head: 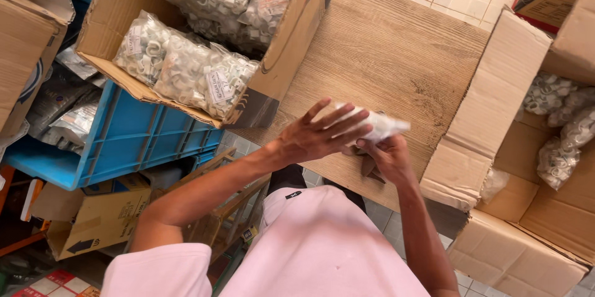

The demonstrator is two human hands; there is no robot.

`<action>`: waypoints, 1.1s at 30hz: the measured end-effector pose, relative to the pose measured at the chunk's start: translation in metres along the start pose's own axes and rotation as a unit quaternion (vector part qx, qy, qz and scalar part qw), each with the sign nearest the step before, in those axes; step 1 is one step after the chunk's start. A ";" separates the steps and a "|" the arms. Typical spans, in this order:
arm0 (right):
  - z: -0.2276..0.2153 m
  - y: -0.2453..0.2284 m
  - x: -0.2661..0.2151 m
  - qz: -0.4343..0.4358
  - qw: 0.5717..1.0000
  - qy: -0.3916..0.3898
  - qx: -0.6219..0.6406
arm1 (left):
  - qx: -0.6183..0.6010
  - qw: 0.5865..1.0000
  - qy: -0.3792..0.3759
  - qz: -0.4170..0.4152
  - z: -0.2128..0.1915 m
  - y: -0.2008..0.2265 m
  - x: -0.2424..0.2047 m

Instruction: The person seals a small plastic bag filled with white components by repeatedly rubbing the opening with a cloth, and then places the sealed bag into a larger cardboard box.

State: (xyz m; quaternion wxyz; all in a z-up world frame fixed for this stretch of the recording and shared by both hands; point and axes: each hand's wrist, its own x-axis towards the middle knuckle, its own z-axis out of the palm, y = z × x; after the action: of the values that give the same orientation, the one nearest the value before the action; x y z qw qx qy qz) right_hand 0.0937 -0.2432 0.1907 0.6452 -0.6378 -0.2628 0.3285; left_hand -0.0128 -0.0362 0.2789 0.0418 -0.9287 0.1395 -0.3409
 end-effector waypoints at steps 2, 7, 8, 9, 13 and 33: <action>0.022 -0.043 0.022 0.000 0.998 -0.022 0.055 | -0.001 0.999 -0.052 0.001 -0.020 -0.023 -0.001; 0.091 -0.115 0.081 -0.008 0.992 -0.065 0.111 | -0.057 0.986 -0.156 0.006 -0.070 -0.104 0.006; 0.106 -0.122 0.096 -0.007 0.988 -0.079 0.130 | -0.036 0.993 -0.108 0.011 -0.073 -0.125 0.003; 0.121 -0.130 0.111 -0.005 0.985 -0.094 0.148 | -0.015 0.998 -0.060 0.016 -0.077 -0.147 0.000; 0.176 -0.159 0.173 0.003 0.982 -0.098 0.159 | -0.018 0.998 -0.046 0.036 -0.085 -0.232 -0.022; 0.214 -0.122 0.418 0.045 0.946 -0.057 -0.316 | -0.163 0.883 -0.418 -0.140 0.065 -0.464 -0.038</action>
State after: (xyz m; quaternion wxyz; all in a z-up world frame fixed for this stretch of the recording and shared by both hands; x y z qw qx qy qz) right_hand 0.2121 0.2166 0.2890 0.3789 -0.8002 -0.3605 0.2935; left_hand 0.1085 0.4177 0.2864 -0.1039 -0.9887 0.0313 0.1037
